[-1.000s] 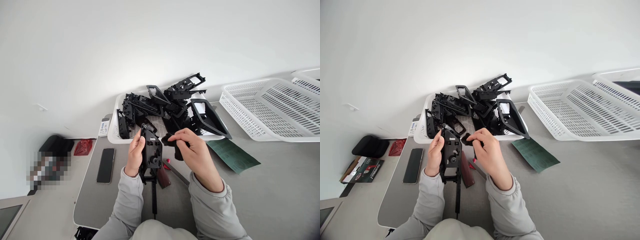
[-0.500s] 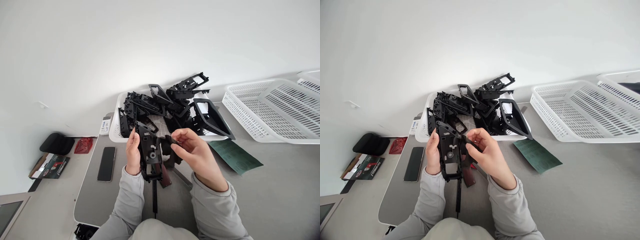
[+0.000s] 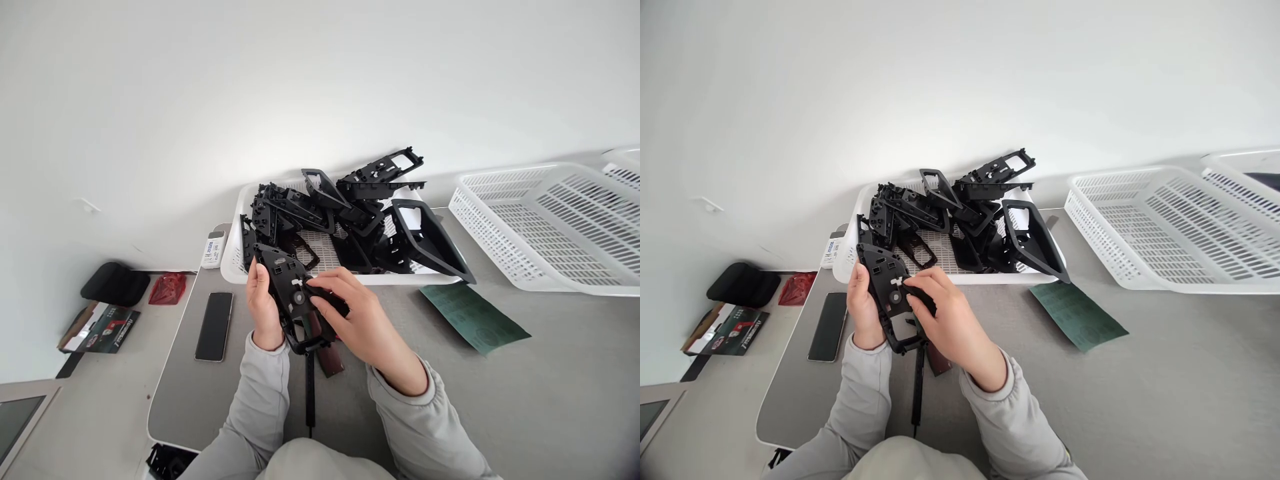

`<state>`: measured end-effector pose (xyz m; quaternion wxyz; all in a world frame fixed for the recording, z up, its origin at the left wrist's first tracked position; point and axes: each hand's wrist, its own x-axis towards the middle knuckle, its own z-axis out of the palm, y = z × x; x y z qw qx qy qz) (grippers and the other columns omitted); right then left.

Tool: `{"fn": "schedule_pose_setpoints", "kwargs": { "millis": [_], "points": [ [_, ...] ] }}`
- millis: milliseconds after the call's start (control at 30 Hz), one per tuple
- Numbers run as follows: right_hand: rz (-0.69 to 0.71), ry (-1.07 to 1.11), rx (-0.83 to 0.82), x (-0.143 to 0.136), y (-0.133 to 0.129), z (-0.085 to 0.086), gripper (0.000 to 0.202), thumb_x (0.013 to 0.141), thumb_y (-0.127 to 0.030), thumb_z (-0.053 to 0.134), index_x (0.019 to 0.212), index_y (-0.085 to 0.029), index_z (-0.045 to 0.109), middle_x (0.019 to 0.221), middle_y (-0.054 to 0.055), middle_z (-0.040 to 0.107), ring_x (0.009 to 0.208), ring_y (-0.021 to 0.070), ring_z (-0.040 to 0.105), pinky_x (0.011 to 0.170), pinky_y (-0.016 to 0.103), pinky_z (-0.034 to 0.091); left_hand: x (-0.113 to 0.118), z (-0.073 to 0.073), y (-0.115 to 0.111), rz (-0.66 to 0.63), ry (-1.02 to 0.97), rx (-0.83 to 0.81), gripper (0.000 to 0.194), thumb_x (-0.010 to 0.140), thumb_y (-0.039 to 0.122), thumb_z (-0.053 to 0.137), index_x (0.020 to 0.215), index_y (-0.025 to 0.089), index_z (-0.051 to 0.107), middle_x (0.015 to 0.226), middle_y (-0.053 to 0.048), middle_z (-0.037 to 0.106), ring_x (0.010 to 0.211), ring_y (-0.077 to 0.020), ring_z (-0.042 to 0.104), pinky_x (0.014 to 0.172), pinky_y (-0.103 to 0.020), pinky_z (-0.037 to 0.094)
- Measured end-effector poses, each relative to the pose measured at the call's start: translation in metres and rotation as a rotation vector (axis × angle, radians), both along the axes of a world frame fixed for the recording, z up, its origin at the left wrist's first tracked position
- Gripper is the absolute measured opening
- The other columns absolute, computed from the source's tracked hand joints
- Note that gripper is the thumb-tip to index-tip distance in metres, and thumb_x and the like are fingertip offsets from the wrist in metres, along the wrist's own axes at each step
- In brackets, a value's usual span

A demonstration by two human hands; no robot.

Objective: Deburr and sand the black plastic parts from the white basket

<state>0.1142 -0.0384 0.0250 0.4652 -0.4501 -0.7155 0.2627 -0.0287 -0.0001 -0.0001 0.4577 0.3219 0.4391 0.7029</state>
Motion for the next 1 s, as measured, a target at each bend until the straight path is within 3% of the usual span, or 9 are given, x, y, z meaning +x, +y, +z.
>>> {"fn": "schedule_pose_setpoints", "kwargs": {
  "millis": [267,433,567,667,900,1000],
  "points": [
    [0.052,-0.210,0.148,-0.012,-0.006,-0.006,0.026,0.088,-0.005,0.045,0.095,-0.018,0.066,0.091,0.010,0.066,0.084,0.0213,0.064,0.073,0.036,0.057,0.000,-0.006,-0.001,0.141,0.189,0.076,0.051,0.090,0.052,0.049,0.135,0.029,0.052,0.134,-0.004,0.060,0.124,-0.0207,0.055,0.104,-0.032,0.043],
    [0.174,-0.100,0.135,-0.017,-0.011,-0.001,0.024,0.089,-0.008,0.048,0.098,-0.021,0.066,0.093,0.008,0.067,0.085,0.0189,0.065,0.074,0.033,0.057,-0.002,-0.012,0.001,0.173,0.304,0.117,0.052,0.092,0.051,0.046,0.138,0.026,0.049,0.139,-0.007,0.055,0.129,-0.0226,0.051,0.109,-0.035,0.040],
    [0.036,0.026,0.187,-0.015,-0.009,0.001,0.024,0.090,-0.010,0.052,0.107,-0.023,0.062,0.097,0.006,0.067,0.089,0.0183,0.066,0.079,0.033,0.057,0.000,-0.012,-0.001,0.139,0.350,0.134,0.051,0.093,0.049,0.045,0.139,0.028,0.047,0.142,-0.005,0.052,0.133,-0.0222,0.047,0.111,-0.035,0.038],
    [-0.022,-0.047,0.215,-0.020,-0.006,-0.003,0.026,0.091,-0.012,0.051,0.111,-0.022,0.063,0.099,0.008,0.067,0.091,0.0197,0.065,0.080,0.035,0.057,0.003,-0.012,-0.003,0.131,0.379,0.128,0.053,0.093,0.050,0.045,0.141,0.027,0.045,0.143,-0.006,0.052,0.131,-0.0217,0.049,0.109,-0.035,0.040],
    [0.105,-0.201,0.065,-0.017,-0.007,-0.005,0.025,0.090,-0.008,0.046,0.101,-0.018,0.066,0.094,0.009,0.066,0.082,0.0186,0.065,0.074,0.032,0.056,0.001,-0.008,-0.001,0.163,0.268,0.137,0.054,0.090,0.052,0.049,0.138,0.027,0.048,0.136,-0.006,0.058,0.125,-0.0215,0.054,0.104,-0.033,0.044],
    [-0.019,-0.199,-0.032,-0.002,-0.003,-0.003,0.021,0.087,-0.009,0.049,0.094,-0.018,0.066,0.089,0.007,0.067,0.082,0.0205,0.065,0.074,0.035,0.055,-0.003,-0.003,0.000,0.184,0.121,0.111,0.047,0.088,0.051,0.053,0.128,0.026,0.058,0.126,-0.005,0.065,0.116,-0.0202,0.061,0.099,-0.032,0.047]
  ]
}}
